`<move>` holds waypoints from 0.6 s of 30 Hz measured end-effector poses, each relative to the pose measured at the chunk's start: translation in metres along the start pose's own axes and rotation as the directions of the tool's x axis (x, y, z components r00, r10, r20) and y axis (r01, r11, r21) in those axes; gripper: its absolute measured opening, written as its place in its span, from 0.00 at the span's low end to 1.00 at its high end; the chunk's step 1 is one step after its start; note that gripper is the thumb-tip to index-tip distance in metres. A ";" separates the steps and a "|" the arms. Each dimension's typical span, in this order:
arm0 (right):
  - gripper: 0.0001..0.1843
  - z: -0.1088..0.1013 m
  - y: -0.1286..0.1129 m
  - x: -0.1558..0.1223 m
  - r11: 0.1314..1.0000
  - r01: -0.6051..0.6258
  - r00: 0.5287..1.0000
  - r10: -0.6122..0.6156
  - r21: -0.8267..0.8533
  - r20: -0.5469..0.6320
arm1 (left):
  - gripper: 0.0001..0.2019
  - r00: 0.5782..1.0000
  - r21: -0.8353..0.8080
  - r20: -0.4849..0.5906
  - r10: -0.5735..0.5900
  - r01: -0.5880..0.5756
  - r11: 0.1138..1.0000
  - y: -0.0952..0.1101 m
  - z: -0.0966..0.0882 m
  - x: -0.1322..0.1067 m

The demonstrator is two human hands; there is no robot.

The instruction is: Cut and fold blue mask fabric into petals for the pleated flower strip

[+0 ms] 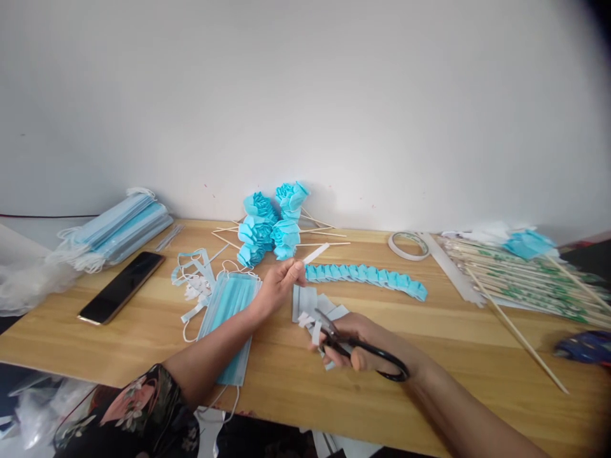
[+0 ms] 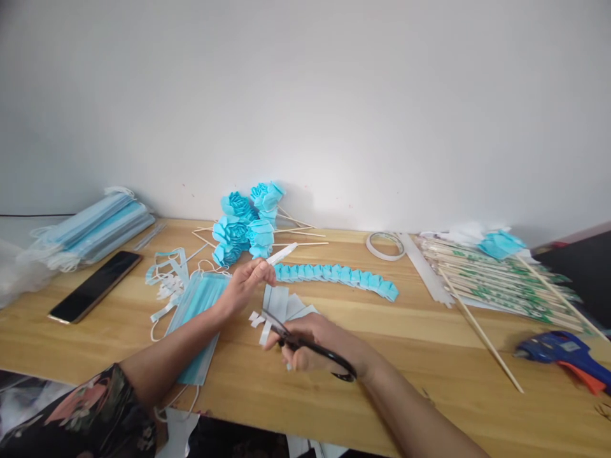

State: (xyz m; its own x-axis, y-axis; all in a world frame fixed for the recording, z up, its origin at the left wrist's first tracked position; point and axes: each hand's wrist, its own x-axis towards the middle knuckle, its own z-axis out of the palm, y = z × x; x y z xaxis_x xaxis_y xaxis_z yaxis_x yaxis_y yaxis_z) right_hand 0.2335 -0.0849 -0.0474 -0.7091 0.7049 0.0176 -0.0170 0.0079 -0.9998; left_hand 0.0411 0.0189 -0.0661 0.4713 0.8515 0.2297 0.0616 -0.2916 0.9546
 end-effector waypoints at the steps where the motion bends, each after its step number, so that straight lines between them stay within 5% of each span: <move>1: 0.39 -0.001 0.001 0.000 0.999 0.026 0.999 -0.025 0.042 -0.041 | 0.24 1.000 -0.022 0.010 0.002 -0.002 1.000 0.001 0.000 0.000; 5: 0.33 -0.007 0.004 -0.001 0.982 0.106 0.983 -0.080 0.157 -0.163 | 0.25 0.999 -0.030 0.049 -0.005 0.006 1.000 0.010 0.001 -0.004; 18: 0.33 -0.011 0.010 0.000 0.982 0.095 0.964 -0.050 0.163 -0.261 | 0.22 0.982 -0.064 0.164 0.096 -0.086 0.994 0.013 -0.001 -0.006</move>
State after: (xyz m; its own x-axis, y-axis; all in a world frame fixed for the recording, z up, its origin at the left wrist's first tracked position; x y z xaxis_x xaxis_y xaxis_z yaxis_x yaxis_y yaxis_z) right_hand 0.2410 -0.0768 -0.0570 -0.4986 0.8644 0.0651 -0.1988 -0.0410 -0.9792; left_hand 0.0386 0.0103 -0.0545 0.6127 0.7368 0.2861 -0.0361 -0.3355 0.9413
